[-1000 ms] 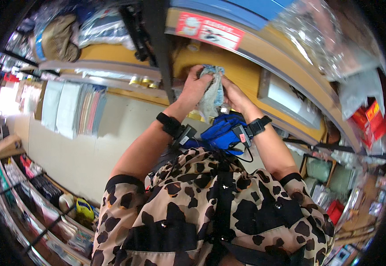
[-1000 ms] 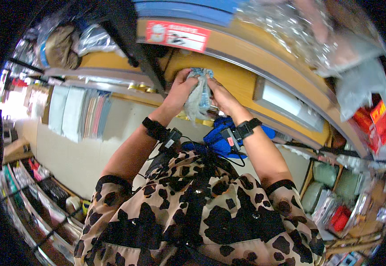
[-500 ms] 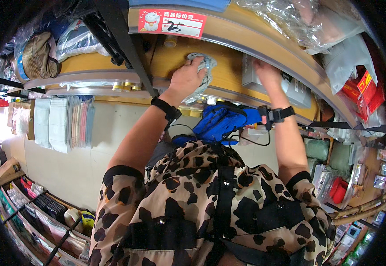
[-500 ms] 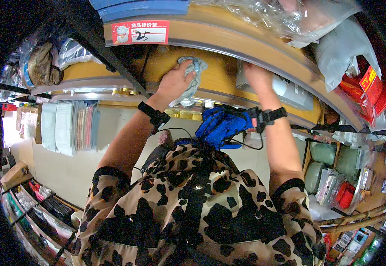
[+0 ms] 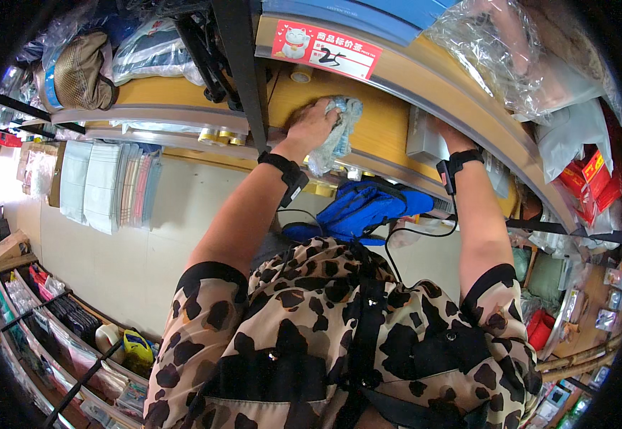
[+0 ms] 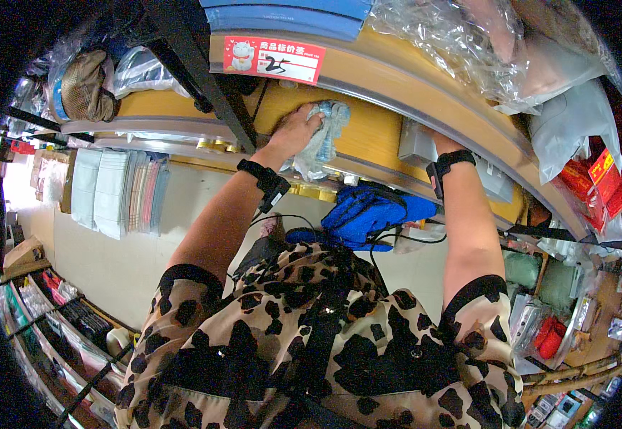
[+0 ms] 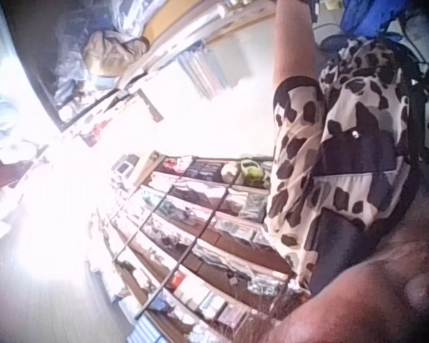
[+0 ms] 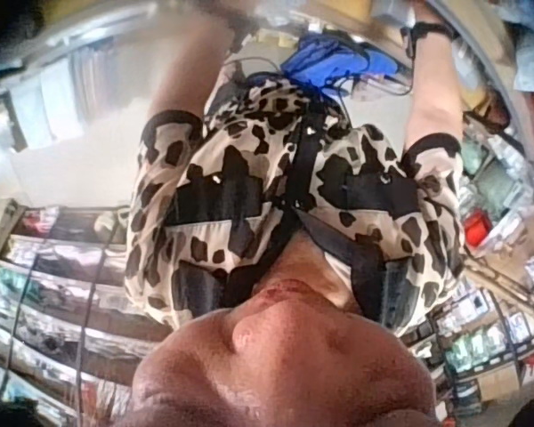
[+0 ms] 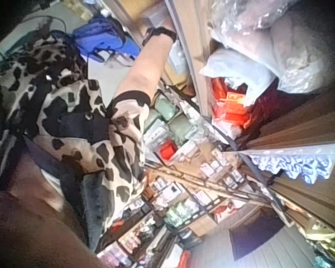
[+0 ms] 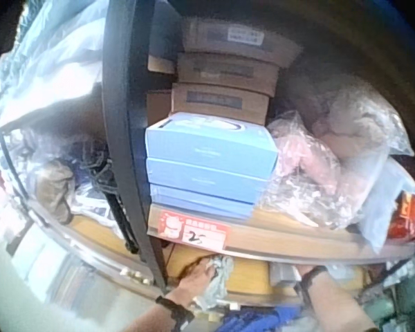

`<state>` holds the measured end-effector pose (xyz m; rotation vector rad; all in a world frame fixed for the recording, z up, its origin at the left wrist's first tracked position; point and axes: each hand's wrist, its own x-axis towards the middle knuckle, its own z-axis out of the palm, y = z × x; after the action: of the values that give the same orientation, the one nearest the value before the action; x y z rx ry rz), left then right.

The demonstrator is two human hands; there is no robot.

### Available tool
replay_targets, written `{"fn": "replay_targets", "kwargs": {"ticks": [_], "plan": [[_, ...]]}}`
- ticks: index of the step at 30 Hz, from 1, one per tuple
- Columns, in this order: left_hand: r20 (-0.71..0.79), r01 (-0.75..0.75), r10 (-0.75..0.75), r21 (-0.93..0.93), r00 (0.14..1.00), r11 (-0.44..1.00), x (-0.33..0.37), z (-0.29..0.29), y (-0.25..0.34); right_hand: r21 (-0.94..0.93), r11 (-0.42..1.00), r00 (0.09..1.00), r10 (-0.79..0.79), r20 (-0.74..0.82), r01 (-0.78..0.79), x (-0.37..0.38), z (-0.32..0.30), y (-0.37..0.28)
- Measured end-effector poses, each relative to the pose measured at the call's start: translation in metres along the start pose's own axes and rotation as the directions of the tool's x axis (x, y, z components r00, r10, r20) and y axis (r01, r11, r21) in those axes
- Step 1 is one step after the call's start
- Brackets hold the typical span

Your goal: The person handles several small rolls, wipes a shelf with a cloth, and organizes the rolls into a stack on the shelf.

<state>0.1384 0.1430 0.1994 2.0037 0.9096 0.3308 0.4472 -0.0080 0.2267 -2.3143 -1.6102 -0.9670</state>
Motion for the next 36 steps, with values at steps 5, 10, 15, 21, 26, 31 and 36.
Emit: {"fn": "replay_targets", "kwargs": {"ticks": [5,10,15,21,26,31,36], "plan": [[-0.020,-0.027,0.026,-0.030,0.999,0.999,-0.004,0.001,0.005,0.241,0.943,0.966,0.192,0.172,-0.230,-0.005,-0.017,0.021],[-0.064,-0.027,0.023,-0.067,0.998,0.997,-0.007,0.002,-0.004,0.610,-0.352,0.664,-0.045,0.746,-0.710,0.016,-0.037,-0.066],[-0.165,-0.047,0.025,-0.130,0.986,0.990,-0.019,-0.004,-0.017,0.452,-0.407,0.524,-0.079,0.848,-0.794,0.029,-0.032,-0.156],[-0.133,0.077,-0.099,-0.165,0.986,0.983,-0.039,-0.024,-0.025,0.526,-0.335,0.562,-0.012,0.827,-0.781,0.058,0.017,-0.206],[-0.063,0.102,-0.116,-0.192,0.991,0.976,-0.040,-0.025,-0.016,0.766,0.323,0.805,-0.022,0.593,-0.555,0.062,0.112,-0.189],[-0.173,0.060,-0.092,-0.186,0.981,0.981,-0.037,-0.017,-0.030,0.720,0.693,0.999,-0.001,0.051,-0.037,0.069,0.157,-0.204],[-0.154,0.072,-0.103,-0.191,0.983,0.979,-0.032,-0.013,-0.026,0.780,0.568,0.927,-0.075,0.367,-0.262,0.063,0.166,-0.208]]}}
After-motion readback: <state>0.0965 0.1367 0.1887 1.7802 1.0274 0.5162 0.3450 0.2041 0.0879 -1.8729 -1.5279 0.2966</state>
